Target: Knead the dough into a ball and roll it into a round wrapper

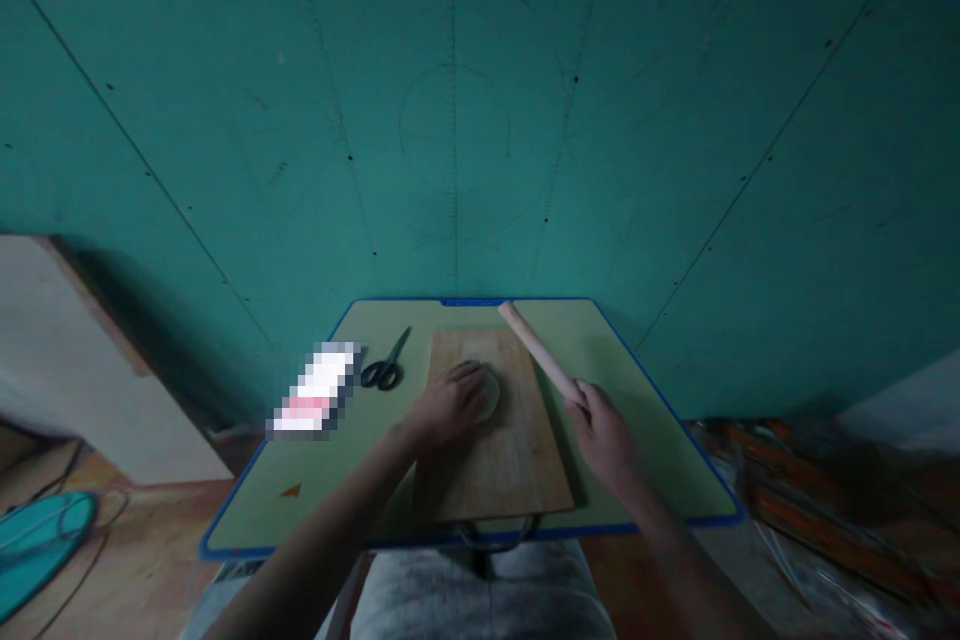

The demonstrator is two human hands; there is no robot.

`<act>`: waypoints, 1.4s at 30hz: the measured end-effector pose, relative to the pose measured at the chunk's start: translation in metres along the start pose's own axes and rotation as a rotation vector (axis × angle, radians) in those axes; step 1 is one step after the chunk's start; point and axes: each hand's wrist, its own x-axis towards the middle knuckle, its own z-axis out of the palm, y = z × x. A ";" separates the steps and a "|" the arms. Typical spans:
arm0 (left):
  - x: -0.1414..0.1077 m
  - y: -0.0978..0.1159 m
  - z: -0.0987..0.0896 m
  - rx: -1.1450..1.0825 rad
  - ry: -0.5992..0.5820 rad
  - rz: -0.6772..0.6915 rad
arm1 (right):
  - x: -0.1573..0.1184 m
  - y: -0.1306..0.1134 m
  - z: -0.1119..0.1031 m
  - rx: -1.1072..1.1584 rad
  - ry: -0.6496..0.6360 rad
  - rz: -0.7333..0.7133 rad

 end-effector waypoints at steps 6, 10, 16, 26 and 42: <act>-0.037 0.031 0.009 0.054 0.033 -0.131 | -0.010 0.009 -0.011 0.109 -0.057 0.033; -0.059 0.025 -0.016 0.083 0.191 -0.218 | -0.013 -0.007 -0.012 0.073 -0.131 -0.030; -0.062 0.021 -0.038 0.161 0.331 -0.142 | -0.020 -0.051 -0.012 -0.112 -0.336 -0.298; -0.036 0.015 -0.008 0.381 0.103 -0.217 | 0.009 -0.068 0.003 -0.315 -0.371 -0.369; 0.031 -0.009 -0.015 0.310 0.027 -0.410 | 0.097 -0.046 0.041 -0.425 -0.487 -0.384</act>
